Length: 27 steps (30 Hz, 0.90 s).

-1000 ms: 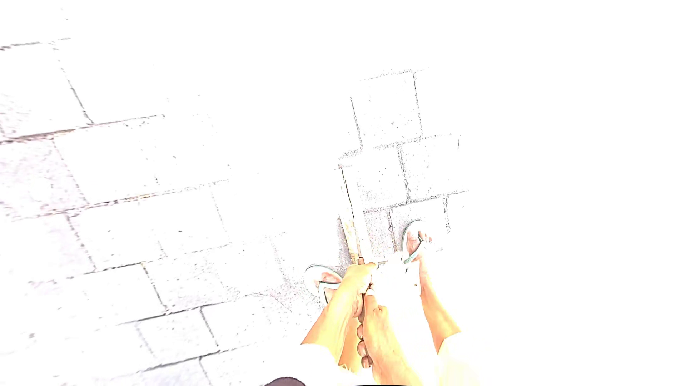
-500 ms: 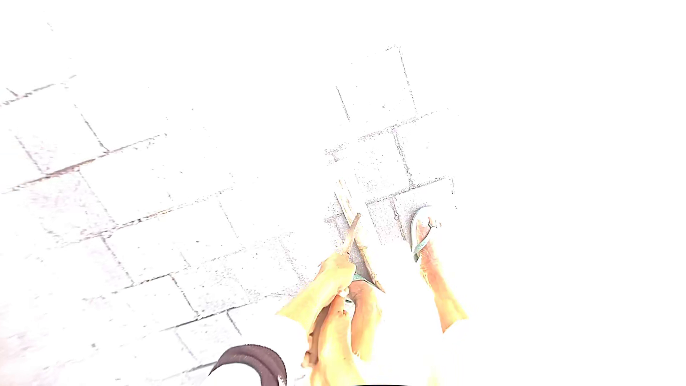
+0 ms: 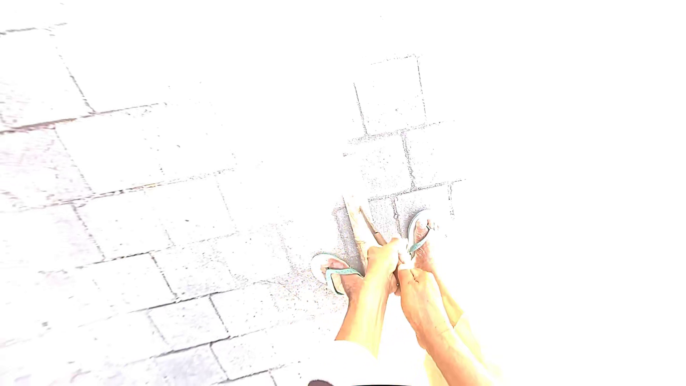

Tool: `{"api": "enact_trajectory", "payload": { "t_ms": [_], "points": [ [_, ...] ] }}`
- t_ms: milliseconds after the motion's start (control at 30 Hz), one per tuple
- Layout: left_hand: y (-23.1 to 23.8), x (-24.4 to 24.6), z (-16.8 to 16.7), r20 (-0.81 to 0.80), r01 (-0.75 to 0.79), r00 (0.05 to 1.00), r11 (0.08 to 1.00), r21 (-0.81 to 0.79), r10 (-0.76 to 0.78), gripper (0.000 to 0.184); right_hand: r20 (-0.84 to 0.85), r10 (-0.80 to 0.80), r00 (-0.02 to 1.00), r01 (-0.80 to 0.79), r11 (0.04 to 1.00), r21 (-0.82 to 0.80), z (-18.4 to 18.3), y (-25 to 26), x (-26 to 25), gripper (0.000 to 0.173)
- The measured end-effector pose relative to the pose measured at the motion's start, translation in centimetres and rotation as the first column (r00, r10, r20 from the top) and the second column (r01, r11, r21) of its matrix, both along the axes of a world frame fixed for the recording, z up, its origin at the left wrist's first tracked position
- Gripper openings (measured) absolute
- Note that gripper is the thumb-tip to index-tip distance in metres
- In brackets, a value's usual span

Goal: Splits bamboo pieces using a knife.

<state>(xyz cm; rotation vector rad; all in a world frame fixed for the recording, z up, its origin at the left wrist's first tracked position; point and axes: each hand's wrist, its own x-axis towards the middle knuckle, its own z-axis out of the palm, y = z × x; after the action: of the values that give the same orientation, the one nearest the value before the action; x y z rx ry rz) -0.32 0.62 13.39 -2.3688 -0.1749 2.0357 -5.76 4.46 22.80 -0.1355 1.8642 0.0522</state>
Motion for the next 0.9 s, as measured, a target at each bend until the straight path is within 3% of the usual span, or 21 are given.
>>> {"api": "enact_trajectory", "payload": {
  "t_ms": [133,233,300,367,433,500,600,667,900],
  "points": [
    [-0.5,0.2,-0.4,0.020,0.117,0.993,0.992,0.038,-0.117,0.022,0.029,0.190,0.981,-0.192,0.973,0.127,0.4,-1.2,0.7,0.048],
    [-2.4,0.6,-0.1,-0.030,0.103,0.994,0.993,0.055,-0.101,0.015,0.037,0.133,0.990,-0.136,0.981,0.137,0.8,-3.2,0.9,0.047],
    [-5.1,-0.6,-1.3,-0.034,0.087,0.996,0.996,0.036,-0.086,0.012,-0.008,0.082,0.997,-0.080,0.988,0.129,-1.2,-6.7,-1.0,0.048],
    [-6.6,-3.1,-1.2,0.023,0.018,1.000,0.999,0.031,-0.019,0.026,0.037,-0.037,0.999,0.033,0.995,0.097,-2.4,-9.4,-4.7,0.044],
    [-7.2,-6.2,-2.1,0.035,0.015,0.999,1.000,0.008,-0.015,0.045,0.036,0.004,0.999,-0.008,0.994,0.110,-2.9,-11.0,-8.2,0.041],
    [-6.1,-5.7,-3.0,0.067,0.121,0.990,0.992,0.017,-0.122,0.041,0.070,0.046,0.997,-0.056,0.985,0.165,-3.3,-9.6,-7.9,0.046],
    [-3.2,-2.2,-2.3,0.028,0.206,0.978,0.978,0.023,-0.207,0.024,0.094,-0.116,0.989,0.091,0.969,0.230,-2.0,-4.8,-3.5,0.051],
    [-1.4,0.1,-1.9,-0.012,0.240,0.971,0.970,0.021,-0.240,0.017,0.152,-0.151,0.977,0.107,0.959,0.261,-0.5,-2.9,-0.8,0.056],
    [3.0,5.0,-3.3,-0.102,0.509,0.858,0.860,0.039,-0.503,0.031,0.235,-0.148,0.961,0.088,0.965,0.247,-3.9,4.5,5.1,0.059]
  ]
}}
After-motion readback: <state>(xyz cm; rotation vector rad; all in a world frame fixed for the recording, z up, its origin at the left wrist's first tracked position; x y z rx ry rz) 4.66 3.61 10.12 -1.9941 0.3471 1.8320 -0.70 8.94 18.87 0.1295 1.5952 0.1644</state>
